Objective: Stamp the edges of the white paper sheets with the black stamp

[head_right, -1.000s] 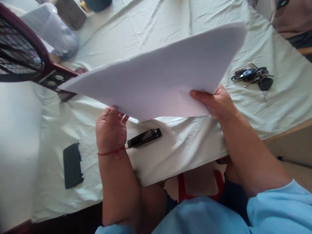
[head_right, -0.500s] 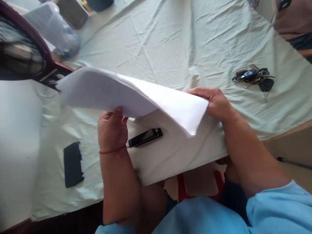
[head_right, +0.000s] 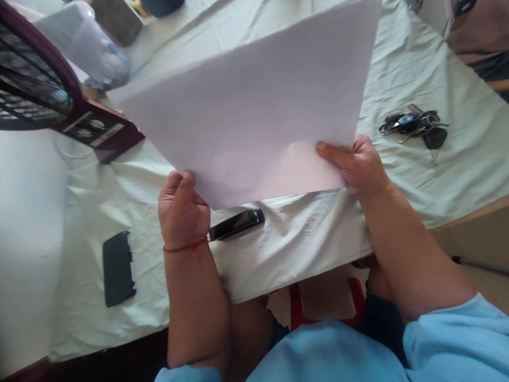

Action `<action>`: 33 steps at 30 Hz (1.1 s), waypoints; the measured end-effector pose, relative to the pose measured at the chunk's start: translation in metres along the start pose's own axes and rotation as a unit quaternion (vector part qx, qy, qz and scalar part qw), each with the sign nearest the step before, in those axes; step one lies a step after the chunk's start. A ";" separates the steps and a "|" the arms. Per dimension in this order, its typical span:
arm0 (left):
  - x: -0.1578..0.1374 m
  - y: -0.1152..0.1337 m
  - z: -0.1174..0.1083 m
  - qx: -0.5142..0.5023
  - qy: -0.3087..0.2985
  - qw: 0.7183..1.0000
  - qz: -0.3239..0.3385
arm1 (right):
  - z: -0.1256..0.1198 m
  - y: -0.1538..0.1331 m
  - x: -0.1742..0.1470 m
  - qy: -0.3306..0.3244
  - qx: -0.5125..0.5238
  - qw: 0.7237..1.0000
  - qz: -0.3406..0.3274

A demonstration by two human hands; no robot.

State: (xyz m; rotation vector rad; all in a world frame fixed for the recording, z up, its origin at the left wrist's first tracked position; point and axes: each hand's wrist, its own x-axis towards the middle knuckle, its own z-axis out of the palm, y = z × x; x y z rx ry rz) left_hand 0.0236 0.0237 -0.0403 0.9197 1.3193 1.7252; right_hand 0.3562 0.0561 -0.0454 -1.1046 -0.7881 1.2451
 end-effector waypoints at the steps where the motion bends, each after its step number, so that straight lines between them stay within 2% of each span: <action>1: -0.002 0.001 0.002 0.000 -0.010 1.000 -0.007 | 0.001 -0.002 -0.001 0.010 0.009 1.000 0.001; 5: -0.008 0.009 0.012 0.036 -0.054 0.995 -0.073 | 0.004 -0.009 -0.002 0.031 0.027 0.999 -0.004; 8: -0.012 0.016 0.017 0.077 -0.058 0.989 -0.116 | 0.003 -0.010 -0.003 0.043 0.019 0.999 0.001; 12: -0.013 0.021 0.018 0.112 -0.053 0.985 -0.120 | -0.001 -0.012 -0.003 0.043 -0.013 0.998 0.039; 15: -0.012 0.022 0.014 0.132 -0.092 0.979 -0.127 | -0.009 -0.015 -0.001 0.042 -0.050 0.994 0.092; 19: -0.007 0.021 0.007 0.189 -0.179 0.953 -0.156 | -0.027 -0.020 0.002 0.051 -0.094 0.986 0.128; 23: -0.006 0.022 0.006 0.298 -0.224 0.912 -0.172 | -0.040 -0.025 0.003 0.067 -0.122 0.981 0.135; 28: -0.007 0.021 0.009 0.379 -0.261 0.874 -0.155 | -0.051 -0.029 0.004 0.065 -0.134 0.980 0.134; 33: -0.006 0.021 0.009 0.401 -0.275 0.863 -0.137 | -0.062 -0.035 0.004 0.033 -0.155 0.976 0.151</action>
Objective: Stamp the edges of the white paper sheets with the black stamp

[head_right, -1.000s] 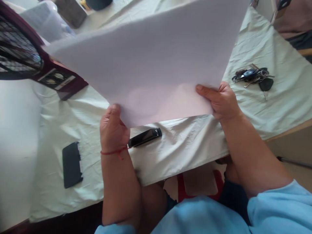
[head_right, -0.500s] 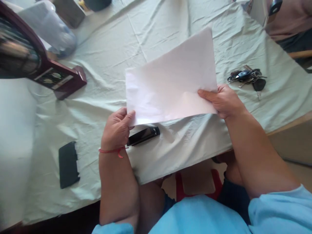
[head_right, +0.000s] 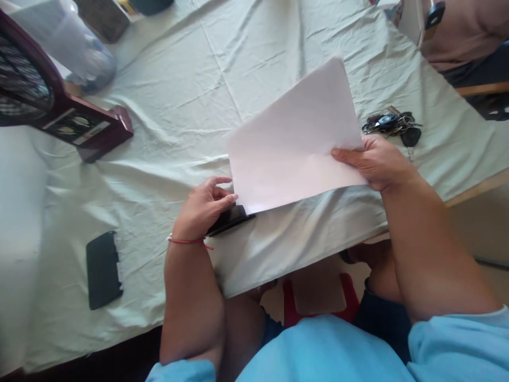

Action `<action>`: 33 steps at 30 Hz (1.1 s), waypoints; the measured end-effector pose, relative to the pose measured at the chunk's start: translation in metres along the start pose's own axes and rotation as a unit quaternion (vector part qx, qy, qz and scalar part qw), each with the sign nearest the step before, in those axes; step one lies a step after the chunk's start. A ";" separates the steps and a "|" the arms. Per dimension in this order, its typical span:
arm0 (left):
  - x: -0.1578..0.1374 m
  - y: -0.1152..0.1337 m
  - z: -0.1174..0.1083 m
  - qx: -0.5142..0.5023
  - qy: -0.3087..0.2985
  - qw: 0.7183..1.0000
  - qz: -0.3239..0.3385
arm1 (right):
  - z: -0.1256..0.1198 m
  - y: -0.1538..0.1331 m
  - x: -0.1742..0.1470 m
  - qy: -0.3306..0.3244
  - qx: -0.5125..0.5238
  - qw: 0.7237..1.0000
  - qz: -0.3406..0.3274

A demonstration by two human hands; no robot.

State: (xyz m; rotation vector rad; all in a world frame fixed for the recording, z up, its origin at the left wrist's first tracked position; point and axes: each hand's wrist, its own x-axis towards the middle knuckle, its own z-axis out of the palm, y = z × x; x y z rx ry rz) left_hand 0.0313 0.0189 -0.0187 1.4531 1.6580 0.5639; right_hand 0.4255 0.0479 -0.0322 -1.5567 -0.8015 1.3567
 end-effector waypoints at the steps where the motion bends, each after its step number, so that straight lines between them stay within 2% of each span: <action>1: 0.000 -0.001 0.000 -0.004 0.003 1.000 0.005 | -0.002 0.000 0.000 -0.002 -0.004 1.000 0.000; 5: 0.001 -0.005 -0.001 -0.030 0.011 0.999 0.021 | -0.004 0.001 0.000 0.014 -0.013 1.000 -0.002; 9: 0.003 -0.010 0.002 0.006 0.011 0.999 0.041 | -0.003 0.003 0.001 0.002 -0.007 1.000 -0.008; 13: 0.005 -0.012 0.012 0.071 0.062 0.994 0.050 | -0.003 0.004 0.003 -0.003 -0.012 1.000 -0.004; 18: -0.002 -0.009 0.033 0.232 0.181 0.955 0.033 | -0.003 0.004 0.003 0.017 -0.015 1.000 0.005; 21: -0.007 -0.005 0.041 0.280 0.196 0.940 0.011 | -0.002 0.002 0.001 0.011 -0.006 1.000 0.007; 24: -0.010 -0.002 0.044 0.296 0.186 0.937 -0.002 | -0.001 0.001 -0.001 -0.008 0.001 1.000 0.012; 28: -0.008 -0.003 0.038 0.198 0.199 0.959 0.035 | 0.003 0.001 -0.002 -0.004 0.011 1.000 -0.016; 31: -0.003 -0.010 0.030 0.048 0.194 0.978 0.063 | 0.013 0.002 0.000 0.045 0.047 0.996 -0.067; 33: 0.001 -0.016 0.024 -0.058 0.200 0.976 0.059 | 0.022 0.002 0.000 0.067 0.076 0.991 -0.092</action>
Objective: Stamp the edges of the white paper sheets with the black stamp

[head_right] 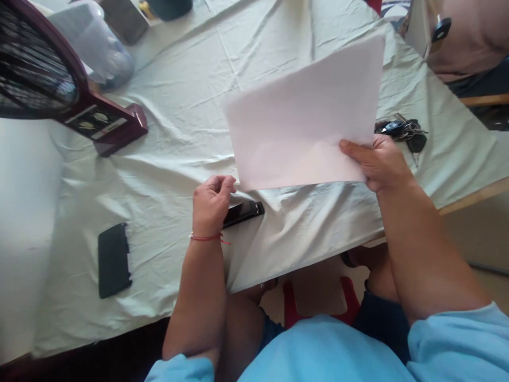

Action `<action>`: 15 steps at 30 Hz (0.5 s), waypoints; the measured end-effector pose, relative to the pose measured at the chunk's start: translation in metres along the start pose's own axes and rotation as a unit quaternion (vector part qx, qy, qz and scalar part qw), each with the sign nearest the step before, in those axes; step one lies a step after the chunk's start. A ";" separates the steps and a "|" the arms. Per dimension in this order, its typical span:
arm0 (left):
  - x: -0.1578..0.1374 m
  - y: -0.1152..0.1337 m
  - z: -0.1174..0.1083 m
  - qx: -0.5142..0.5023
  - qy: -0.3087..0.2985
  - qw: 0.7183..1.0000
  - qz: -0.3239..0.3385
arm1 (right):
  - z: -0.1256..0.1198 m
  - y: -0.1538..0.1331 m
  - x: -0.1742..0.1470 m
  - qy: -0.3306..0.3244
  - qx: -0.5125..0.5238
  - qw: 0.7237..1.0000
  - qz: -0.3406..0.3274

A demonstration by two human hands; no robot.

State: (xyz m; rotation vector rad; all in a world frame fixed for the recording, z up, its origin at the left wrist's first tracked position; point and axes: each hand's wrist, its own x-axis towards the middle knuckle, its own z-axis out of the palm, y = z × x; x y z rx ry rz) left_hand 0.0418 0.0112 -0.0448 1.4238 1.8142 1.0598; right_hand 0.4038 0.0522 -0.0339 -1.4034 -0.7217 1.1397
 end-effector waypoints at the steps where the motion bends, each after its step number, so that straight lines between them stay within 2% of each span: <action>1: 0.003 -0.003 -0.002 -0.050 0.015 0.998 -0.019 | 0.004 0.000 0.000 0.002 0.017 1.000 -0.007; 5: 0.010 -0.006 -0.006 -0.233 0.071 0.966 -0.090 | 0.019 0.002 -0.004 -0.025 0.072 0.997 -0.003; 8: 0.010 -0.002 -0.007 -0.295 0.043 0.950 -0.096 | 0.025 0.006 -0.006 -0.042 0.075 0.996 0.019; 11: 0.008 0.002 -0.007 -0.270 0.021 0.959 -0.080 | 0.028 0.011 -0.007 -0.058 0.056 0.996 0.025; 15: 0.005 0.002 -0.007 -0.198 0.050 0.977 -0.057 | 0.034 0.017 -0.004 -0.051 0.018 0.998 0.030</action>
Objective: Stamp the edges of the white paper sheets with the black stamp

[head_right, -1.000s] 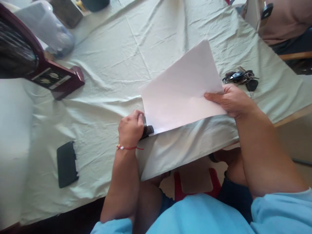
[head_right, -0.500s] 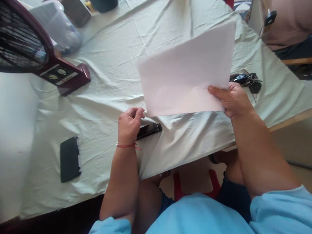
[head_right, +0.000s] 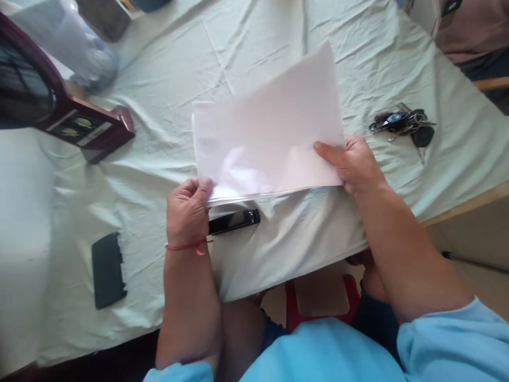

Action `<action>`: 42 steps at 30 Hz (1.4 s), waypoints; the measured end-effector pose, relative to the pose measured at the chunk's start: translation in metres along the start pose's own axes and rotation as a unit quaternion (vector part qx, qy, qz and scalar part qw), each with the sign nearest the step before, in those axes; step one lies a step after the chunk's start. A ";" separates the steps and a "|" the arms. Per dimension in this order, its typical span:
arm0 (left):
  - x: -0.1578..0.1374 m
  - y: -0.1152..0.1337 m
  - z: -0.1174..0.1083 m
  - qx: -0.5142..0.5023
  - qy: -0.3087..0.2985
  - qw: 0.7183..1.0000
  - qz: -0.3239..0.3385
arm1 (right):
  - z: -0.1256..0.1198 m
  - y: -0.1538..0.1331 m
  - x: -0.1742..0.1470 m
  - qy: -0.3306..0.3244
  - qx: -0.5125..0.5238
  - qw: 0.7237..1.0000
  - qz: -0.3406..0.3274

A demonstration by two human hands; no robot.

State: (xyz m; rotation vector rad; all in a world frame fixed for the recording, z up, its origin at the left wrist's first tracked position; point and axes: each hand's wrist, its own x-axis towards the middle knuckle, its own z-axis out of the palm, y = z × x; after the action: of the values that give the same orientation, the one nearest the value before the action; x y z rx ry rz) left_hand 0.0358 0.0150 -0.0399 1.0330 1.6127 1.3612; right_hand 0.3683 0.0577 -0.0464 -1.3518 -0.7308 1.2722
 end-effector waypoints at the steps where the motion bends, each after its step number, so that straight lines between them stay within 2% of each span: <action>1: 0.000 0.000 0.000 0.006 0.008 1.000 0.004 | 0.001 0.001 0.002 0.010 -0.002 1.000 0.004; 3: 0.000 -0.001 -0.001 0.002 0.017 1.000 0.006 | 0.003 0.003 0.006 0.026 0.004 1.000 0.006; 8: 0.004 -0.001 -0.002 -0.035 -0.010 0.999 -0.024 | 0.005 0.005 0.012 0.036 0.034 0.999 -0.014; 14: 0.003 -0.002 0.000 -0.068 0.009 0.997 -0.025 | 0.006 0.005 0.011 0.027 0.045 0.999 -0.012; 19: 0.002 0.000 -0.001 -0.056 -0.010 0.998 -0.026 | 0.002 0.005 0.016 0.033 0.054 0.998 -0.016; 25: 0.004 -0.003 0.000 -0.097 0.005 0.995 -0.025 | 0.000 0.009 0.020 0.025 0.065 0.997 -0.021; 31: 0.004 -0.003 0.000 -0.089 -0.018 0.995 -0.038 | -0.002 0.012 0.024 0.043 0.072 0.996 -0.028; 36: 0.005 -0.008 -0.001 -0.095 -0.006 0.995 -0.022 | 0.003 0.008 0.019 0.046 0.076 0.996 -0.024; 42: 0.007 -0.014 -0.001 -0.117 0.002 0.993 -0.034 | 0.004 0.008 0.019 0.038 0.072 0.996 -0.023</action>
State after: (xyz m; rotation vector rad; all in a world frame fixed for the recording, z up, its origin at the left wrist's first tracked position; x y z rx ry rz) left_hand 0.0309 0.0193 -0.0538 0.8299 1.4368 1.4667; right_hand 0.3671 0.0744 -0.0581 -1.2516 -0.6028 1.2077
